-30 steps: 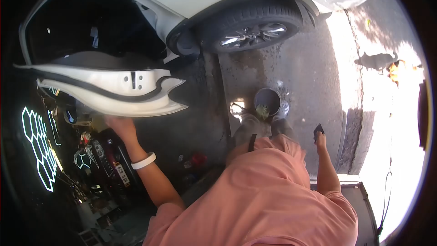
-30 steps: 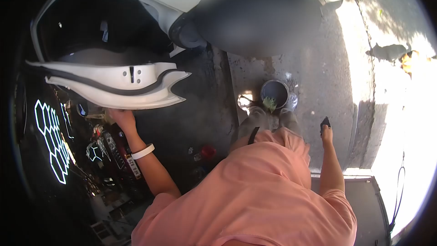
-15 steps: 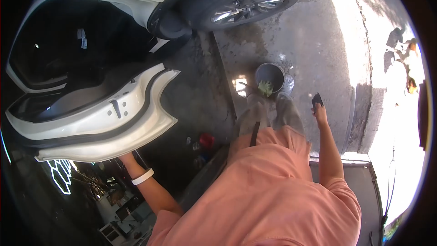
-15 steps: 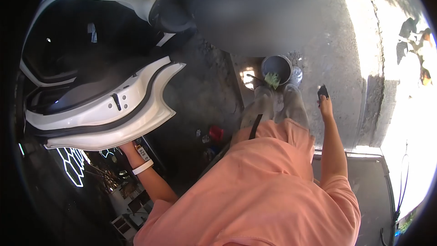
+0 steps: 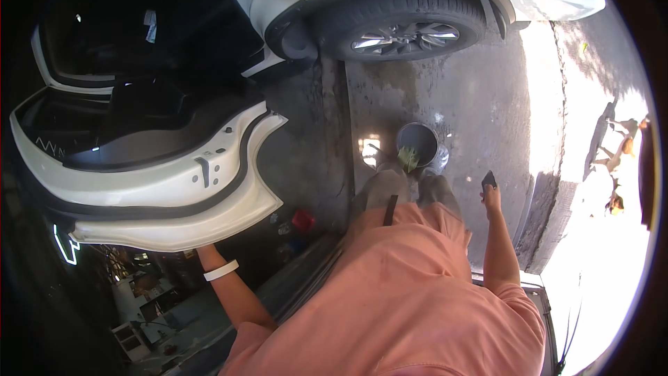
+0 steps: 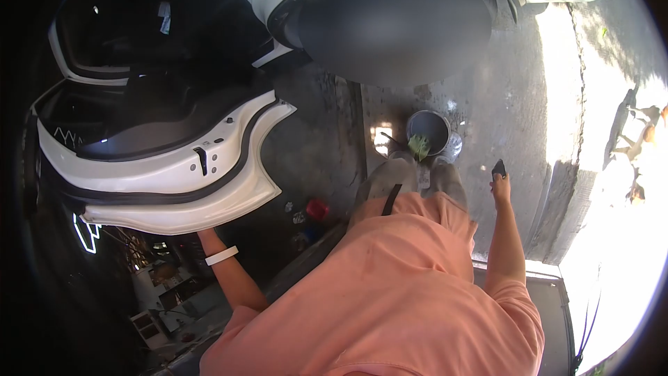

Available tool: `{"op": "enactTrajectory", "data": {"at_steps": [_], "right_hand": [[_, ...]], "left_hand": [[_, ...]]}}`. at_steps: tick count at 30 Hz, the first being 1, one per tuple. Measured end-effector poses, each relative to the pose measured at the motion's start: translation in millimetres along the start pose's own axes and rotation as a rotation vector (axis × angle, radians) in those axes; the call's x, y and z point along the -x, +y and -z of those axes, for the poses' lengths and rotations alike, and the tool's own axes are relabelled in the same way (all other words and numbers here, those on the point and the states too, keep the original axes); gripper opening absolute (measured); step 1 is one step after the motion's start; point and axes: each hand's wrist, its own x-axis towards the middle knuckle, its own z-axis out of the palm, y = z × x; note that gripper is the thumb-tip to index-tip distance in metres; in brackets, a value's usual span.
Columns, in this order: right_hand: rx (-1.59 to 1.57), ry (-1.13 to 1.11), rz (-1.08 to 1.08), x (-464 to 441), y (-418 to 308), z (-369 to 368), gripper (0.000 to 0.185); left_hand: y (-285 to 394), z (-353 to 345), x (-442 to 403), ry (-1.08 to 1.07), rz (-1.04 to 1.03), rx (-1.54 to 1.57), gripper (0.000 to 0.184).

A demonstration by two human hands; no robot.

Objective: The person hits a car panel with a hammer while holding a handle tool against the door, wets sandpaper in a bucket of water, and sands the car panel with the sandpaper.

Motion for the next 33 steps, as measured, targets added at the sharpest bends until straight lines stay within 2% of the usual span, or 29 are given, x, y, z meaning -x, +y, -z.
{"op": "enactTrajectory", "data": {"at_steps": [13, 18, 21, 23, 25, 27, 29, 33], "right_hand": [[-0.004, -0.022, 0.024, 10.0, -13.3, -18.4, 0.041], [0.172, -0.135, 0.032, -4.3, -9.5, -12.9, 0.042], [0.356, -0.199, 0.025, -19.4, -17.4, -9.0, 0.041], [0.413, -0.195, 0.07, -25.8, -31.9, -10.0, 0.041], [0.395, -0.186, 0.118, -21.3, -58.9, -13.9, 0.042], [0.354, -0.189, 0.161, -4.9, -89.8, -19.3, 0.042], [0.357, -0.2, 0.211, 10.8, -116.9, -27.2, 0.042], [0.336, -0.206, 0.251, 28.7, -123.1, -40.9, 0.043]], "left_hand": [[4.8, 0.7, 2.1, 0.011, 0.047, 0.031, 0.049], [1.9, -1.5, 5.9, 0.042, 0.092, 0.117, 0.049], [0.5, -10.7, 4.7, 0.051, 0.129, 0.317, 0.048], [7.9, -20.7, 1.8, 0.153, 0.144, 0.29, 0.048], [21.8, -27.2, -7.5, 0.281, 0.143, 0.077, 0.046], [30.4, -25.4, -15.4, 0.272, 0.126, 0.073, 0.052], [22.1, -18.9, -23.5, 0.166, 0.058, 0.089, 0.057], [3.9, -6.7, -40.7, 0.01, -0.059, 0.259, 0.06]]}}
